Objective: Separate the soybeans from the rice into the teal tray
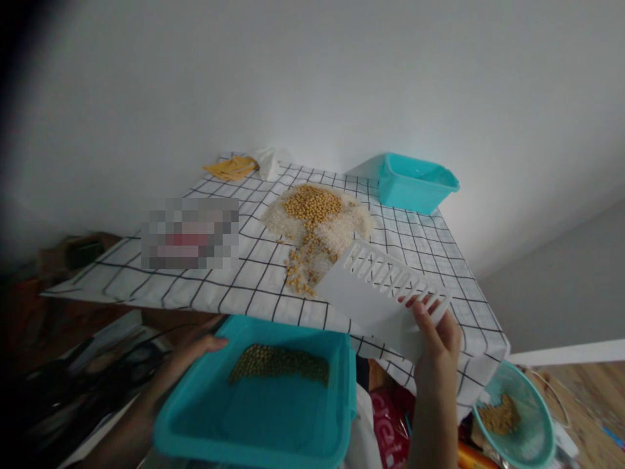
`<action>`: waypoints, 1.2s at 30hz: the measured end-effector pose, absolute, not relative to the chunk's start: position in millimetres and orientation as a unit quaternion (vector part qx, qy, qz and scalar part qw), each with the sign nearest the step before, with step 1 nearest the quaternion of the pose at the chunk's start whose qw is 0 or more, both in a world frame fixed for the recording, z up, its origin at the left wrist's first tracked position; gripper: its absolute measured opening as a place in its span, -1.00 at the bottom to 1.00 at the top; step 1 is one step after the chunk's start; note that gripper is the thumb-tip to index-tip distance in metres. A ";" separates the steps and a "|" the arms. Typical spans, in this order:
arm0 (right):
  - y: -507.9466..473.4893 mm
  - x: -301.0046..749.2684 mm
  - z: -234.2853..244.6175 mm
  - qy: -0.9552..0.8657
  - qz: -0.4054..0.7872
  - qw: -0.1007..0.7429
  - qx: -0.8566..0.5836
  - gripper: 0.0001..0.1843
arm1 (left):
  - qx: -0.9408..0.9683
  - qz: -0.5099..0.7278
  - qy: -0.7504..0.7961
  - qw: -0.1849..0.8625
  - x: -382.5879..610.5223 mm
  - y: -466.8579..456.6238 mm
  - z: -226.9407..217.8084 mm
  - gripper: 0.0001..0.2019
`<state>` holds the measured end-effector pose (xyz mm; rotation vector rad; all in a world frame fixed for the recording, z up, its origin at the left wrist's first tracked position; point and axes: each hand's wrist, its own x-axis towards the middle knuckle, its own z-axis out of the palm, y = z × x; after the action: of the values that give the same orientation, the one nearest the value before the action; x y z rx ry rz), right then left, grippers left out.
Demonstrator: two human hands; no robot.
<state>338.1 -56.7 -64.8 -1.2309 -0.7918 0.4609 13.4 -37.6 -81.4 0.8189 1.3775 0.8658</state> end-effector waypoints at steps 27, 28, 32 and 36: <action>-63.8 339.6 -64.7 -0.343 0.237 0.717 -0.559 -0.80 | 0.389 0.369 0.575 0.618 0.6 -25.9 -103.0 -0.65; -64.5 339.8 -65.0 -0.347 0.236 0.715 -0.559 -0.80 | 0.389 0.371 0.574 0.617 1.1 -26.2 -102.4 -0.65; -66.1 340.1 -66.5 -0.353 0.245 0.711 -0.557 -0.80 | 0.381 0.376 0.567 0.626 1.6 -26.6 -104.1 -0.65; -66.1 340.9 -67.8 -0.352 0.260 0.703 -0.561 -0.80 | 0.380 0.375 0.567 0.627 0.9 -26.6 -108.7 -0.66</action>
<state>340.9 -66.1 -67.8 -1.2490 -0.7825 0.5787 0.9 -26.6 -108.7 0.8717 1.2987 0.8604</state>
